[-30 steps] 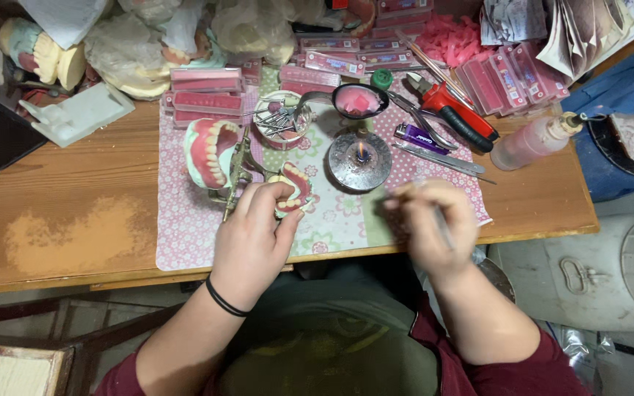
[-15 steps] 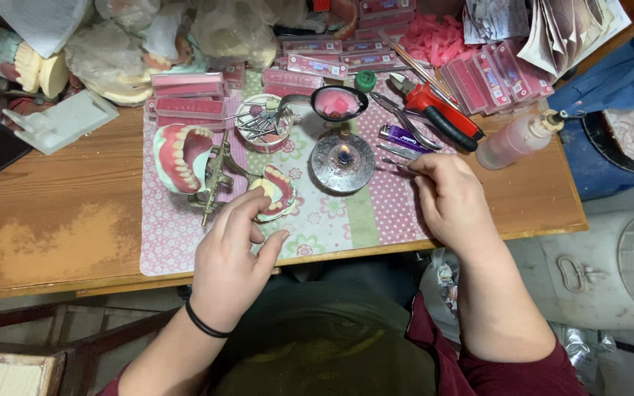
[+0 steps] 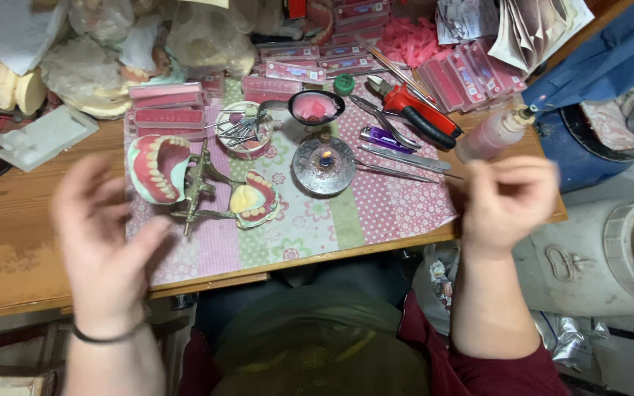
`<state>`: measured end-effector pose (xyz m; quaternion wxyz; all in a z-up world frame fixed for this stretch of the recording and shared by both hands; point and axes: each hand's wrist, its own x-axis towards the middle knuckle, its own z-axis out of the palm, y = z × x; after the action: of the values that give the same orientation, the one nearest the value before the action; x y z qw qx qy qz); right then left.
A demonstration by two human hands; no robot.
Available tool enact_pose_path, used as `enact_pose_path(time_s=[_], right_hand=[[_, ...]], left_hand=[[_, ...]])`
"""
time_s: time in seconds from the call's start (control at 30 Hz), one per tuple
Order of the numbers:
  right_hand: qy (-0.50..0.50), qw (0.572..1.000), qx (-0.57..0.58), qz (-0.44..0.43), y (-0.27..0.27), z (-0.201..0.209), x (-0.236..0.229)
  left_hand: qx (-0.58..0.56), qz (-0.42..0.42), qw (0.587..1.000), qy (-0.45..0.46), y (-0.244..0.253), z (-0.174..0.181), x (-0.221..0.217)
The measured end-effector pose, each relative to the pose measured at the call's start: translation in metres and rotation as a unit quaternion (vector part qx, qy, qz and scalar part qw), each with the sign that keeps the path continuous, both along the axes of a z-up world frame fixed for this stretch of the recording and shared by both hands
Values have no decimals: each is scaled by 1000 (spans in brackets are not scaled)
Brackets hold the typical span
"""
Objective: The person works on a dental model, using a metal tool to adjust a wire frame. They then open a drawer to retrieve a wire, cut it with pliers, and use a lighter to heat the wire before bending it with tweezers and fitting it onto the model.
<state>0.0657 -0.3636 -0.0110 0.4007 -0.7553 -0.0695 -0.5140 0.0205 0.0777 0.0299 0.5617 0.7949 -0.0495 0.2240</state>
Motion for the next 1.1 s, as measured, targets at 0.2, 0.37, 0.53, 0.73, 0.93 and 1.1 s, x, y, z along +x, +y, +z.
enact_pose_path(time_s=[0.2,0.37,0.53,0.73,0.93,1.1], right_hand=[[183,973,72,117,-45,-17,31],[233,963,113,75,-39,-19,32],[162,986,-27,19,8,15,-1],[130,988,-58,65,66,16,-40],[171,947,-110,247,125,23,-53],[211,938,-174,212,145,24,-48]], left_hand=[[63,-75,995,26,-3,-6,33],[44,-84,995,2,-13,-11,37],[-167,-147,975,26,-26,-26,26],[-287,-125,947,-75,-40,-17,11],[-212,-96,969,-78,-47,7,9],[-225,-78,966,-104,-52,3,13]])
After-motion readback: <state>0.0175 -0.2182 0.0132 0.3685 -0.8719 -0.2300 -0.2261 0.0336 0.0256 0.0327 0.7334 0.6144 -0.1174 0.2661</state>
